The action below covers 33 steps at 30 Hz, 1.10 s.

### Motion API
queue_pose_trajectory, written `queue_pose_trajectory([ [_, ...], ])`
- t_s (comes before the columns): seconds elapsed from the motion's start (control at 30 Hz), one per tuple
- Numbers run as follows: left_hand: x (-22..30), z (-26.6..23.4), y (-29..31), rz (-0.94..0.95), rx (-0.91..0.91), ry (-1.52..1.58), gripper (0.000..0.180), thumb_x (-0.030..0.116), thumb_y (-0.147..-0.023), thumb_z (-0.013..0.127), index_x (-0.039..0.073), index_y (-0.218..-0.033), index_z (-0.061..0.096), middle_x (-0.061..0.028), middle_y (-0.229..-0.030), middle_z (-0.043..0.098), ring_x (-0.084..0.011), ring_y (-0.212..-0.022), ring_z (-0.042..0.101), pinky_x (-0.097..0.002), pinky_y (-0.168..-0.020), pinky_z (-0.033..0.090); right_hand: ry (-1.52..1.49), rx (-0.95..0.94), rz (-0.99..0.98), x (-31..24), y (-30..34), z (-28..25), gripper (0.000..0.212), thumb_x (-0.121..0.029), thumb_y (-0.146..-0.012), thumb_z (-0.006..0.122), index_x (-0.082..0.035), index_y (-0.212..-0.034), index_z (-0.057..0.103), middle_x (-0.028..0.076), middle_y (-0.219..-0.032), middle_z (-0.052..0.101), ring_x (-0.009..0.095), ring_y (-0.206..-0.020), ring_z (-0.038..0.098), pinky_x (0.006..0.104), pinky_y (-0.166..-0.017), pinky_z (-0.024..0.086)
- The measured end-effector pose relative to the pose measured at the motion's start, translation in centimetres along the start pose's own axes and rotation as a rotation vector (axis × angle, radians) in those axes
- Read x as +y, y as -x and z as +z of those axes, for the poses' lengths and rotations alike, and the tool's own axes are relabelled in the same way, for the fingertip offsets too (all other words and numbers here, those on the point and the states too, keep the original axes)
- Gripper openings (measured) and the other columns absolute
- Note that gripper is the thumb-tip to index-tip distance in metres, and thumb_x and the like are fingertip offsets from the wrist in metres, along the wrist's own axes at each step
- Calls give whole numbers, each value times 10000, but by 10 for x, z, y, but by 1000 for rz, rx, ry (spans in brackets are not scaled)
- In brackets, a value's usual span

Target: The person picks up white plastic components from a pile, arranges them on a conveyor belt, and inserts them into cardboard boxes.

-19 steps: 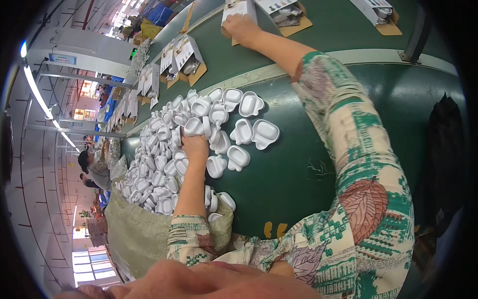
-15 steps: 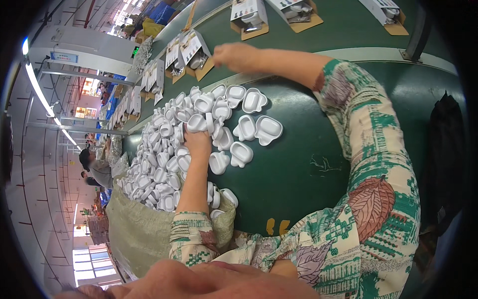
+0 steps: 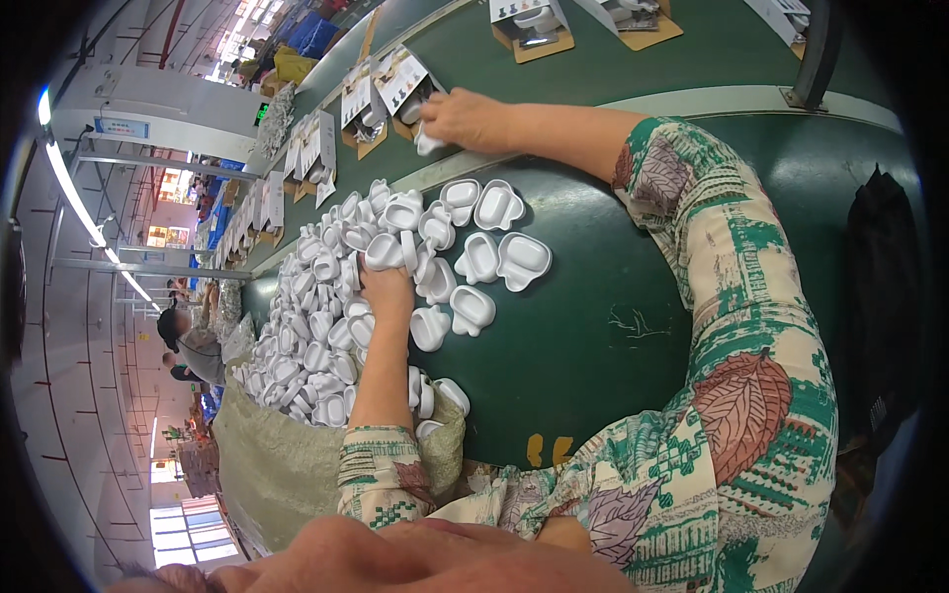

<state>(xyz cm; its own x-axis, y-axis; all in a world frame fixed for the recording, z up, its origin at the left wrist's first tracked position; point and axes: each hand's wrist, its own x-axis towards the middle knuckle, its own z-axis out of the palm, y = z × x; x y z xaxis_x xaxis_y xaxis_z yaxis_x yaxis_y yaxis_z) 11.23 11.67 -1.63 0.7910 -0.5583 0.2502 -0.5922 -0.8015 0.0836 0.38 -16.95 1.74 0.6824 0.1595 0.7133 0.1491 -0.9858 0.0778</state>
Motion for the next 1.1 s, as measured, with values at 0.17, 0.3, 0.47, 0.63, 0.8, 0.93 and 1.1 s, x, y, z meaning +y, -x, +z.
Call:
queue_pose_trajectory([
  [0.17, 4, 1, -1, 55, 31, -31, 693, 471, -805, 535, -4, -1282, 372, -213, -1335, 359, -439, -1167, 379, -553, -932, 326, 279, -15, 178, 42, -4, 10, 80, -151, -759, 557, -80, -781, 588, 66, -963, 543, 222, -951, 515, 364, -703, 434],
  [0.3, -3, 5, -4, 62, 33, -33, 667, 477, -808, 527, 12, -1268, 392, -212, -1309, 381, -442, -1154, 388, -555, -916, 338, 339, 61, 368, 61, -6, 9, 94, -137, -751, 565, -104, -831, 603, 58, -953, 543, 221, -951, 515, 360, -701, 430],
  [0.47, -3, 1, 0, 86, 30, -20, 655, 388, -820, 550, 8, -1308, 332, -188, -1350, 318, -415, -1208, 339, -605, -894, 319, 41, -20, 254, 30, -7, 1, 129, -144, -731, 591, -84, -844, 581, 87, -908, 557, 276, -924, 546, 408, -740, 458],
  [0.63, -2, -1, -1, 28, 58, -11, 624, 435, -816, 526, 5, -1250, 402, -210, -1273, 408, -436, -1120, 419, -560, -870, 365, -251, -191, 7, -71, -22, 4, 190, -215, -701, 666, -72, -815, 616, 89, -916, 572, 264, -938, 537, 392, -742, 449],
  [0.8, 11, -6, 6, 151, 41, -102, 564, 350, -825, 537, -2, -1248, 410, -203, -1260, 411, -428, -1096, 430, -564, -854, 373, -96, -232, 37, -93, -36, 23, 170, -209, -681, 621, -70, -768, 667, 90, -888, 597, 256, -913, 545, 415, -703, 436],
  [0.93, -13, 5, 0, 166, 109, -139, 546, 362, -834, 522, -4, -1228, 432, -208, -1223, 433, -427, -1067, 446, -556, -838, 389, 17, -152, 18, -87, -43, 23, 125, -152, -690, 584, -62, -739, 656, 95, -878, 595, 251, -900, 546, 395, -688, 442],
  [1.1, -5, 4, -6, 28, -78, -36, 697, 394, -806, 579, -10, -1315, 330, -179, -1372, 311, -395, -1257, 294, -593, -952, 279, 271, -46, 197, -17, -26, 15, 113, -122, -705, 564, -47, -725, 646, 87, -866, 584, 243, -877, 543, 387, -682, 441],
])
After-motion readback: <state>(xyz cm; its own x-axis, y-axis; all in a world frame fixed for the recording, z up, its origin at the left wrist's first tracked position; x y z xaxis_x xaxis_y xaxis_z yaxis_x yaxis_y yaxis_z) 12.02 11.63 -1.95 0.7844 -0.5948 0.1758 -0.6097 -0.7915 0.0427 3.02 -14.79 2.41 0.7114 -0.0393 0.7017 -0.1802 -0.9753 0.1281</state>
